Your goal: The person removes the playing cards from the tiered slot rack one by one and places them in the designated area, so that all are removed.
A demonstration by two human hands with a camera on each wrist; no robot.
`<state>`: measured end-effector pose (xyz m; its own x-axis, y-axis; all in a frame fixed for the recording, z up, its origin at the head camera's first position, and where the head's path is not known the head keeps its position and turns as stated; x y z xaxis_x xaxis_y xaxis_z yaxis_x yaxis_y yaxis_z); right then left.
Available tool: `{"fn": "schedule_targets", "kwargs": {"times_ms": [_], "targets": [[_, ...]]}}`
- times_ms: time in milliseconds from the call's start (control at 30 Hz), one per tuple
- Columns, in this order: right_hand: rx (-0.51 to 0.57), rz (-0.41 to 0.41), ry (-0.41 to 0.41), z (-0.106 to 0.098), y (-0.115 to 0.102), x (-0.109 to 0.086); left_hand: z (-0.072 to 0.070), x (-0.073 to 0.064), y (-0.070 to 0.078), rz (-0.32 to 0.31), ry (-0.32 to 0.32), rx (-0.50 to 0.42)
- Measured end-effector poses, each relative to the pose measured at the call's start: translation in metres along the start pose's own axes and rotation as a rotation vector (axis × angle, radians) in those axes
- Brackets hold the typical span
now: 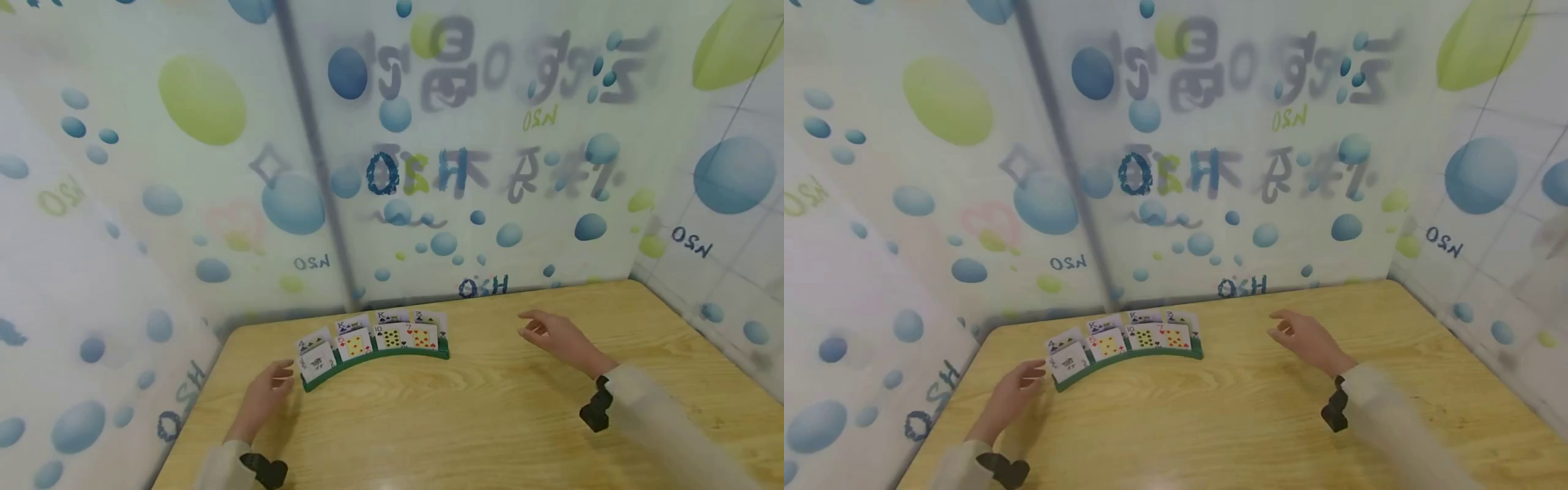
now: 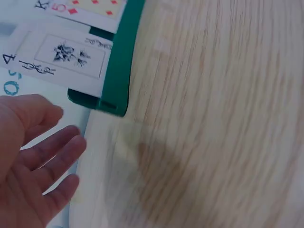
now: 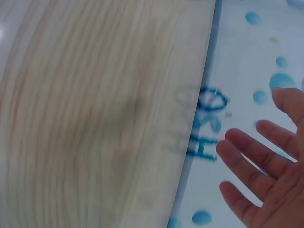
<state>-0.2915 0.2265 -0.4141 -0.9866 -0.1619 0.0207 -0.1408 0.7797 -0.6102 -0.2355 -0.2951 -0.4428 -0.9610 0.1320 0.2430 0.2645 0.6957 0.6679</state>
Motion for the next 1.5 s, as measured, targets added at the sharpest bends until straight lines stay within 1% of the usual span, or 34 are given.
{"fn": "schedule_targets", "kwargs": {"times_ms": [33, 100, 167, 233, 367, 433, 533, 667, 867, 1033, 1200, 1367, 1500], "targets": [[0.011, -0.012, -0.005, 0.006, -0.005, 0.0, 0.003, -0.002, -0.001, -0.015, -0.002, -0.032], [0.031, -0.035, -0.003, 0.018, -0.016, 0.001, 0.008, -0.005, -0.001, -0.021, -0.006, -0.084], [0.066, -0.05, -0.007, 0.032, -0.027, 0.003, 0.013, -0.006, -0.002, -0.041, 0.0, -0.124], [0.108, -0.063, -0.014, 0.045, -0.036, 0.005, 0.017, -0.007, -0.004, -0.056, 0.013, -0.142], [0.188, -0.089, -0.018, 0.068, -0.054, 0.012, 0.023, -0.005, -0.006, -0.084, 0.066, -0.16], [0.225, -0.1, -0.021, 0.077, -0.061, 0.016, 0.026, -0.004, -0.008, -0.104, 0.095, -0.175], [0.269, -0.091, -0.023, 0.088, -0.068, 0.02, 0.029, -0.002, -0.008, -0.131, 0.122, -0.193], [0.3, -0.048, -0.016, 0.097, -0.072, 0.025, 0.032, 0.001, -0.007, -0.159, 0.146, -0.2], [0.288, -0.032, 0.037, 0.104, -0.077, 0.028, 0.033, 0.004, -0.008, -0.173, 0.177, -0.186], [0.289, -0.016, 0.061, 0.108, -0.081, 0.03, 0.033, 0.004, -0.01, -0.172, 0.166, -0.177], [0.32, 0.031, 0.084, 0.11, -0.085, 0.032, 0.034, 0.005, -0.01, -0.158, 0.16, -0.173], [0.337, 0.08, 0.081, 0.119, -0.088, 0.036, 0.034, 0.005, -0.011, -0.155, 0.162, -0.172], [0.339, 0.087, 0.1, 0.124, -0.091, 0.037, 0.034, 0.004, -0.011, -0.152, 0.162, -0.179]]}}
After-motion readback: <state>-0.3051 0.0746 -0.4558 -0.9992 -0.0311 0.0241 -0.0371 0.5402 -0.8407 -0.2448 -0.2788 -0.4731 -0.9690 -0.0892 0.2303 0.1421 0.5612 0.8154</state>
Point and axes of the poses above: each hand's wrist, its own x-axis towards the middle knuckle, its own z-axis out of the palm, y = z × x, the point moved 3 cm from there along x, towards the middle knuckle, and after that the axes turned 13 degrees about z, right-handed, at the moved point
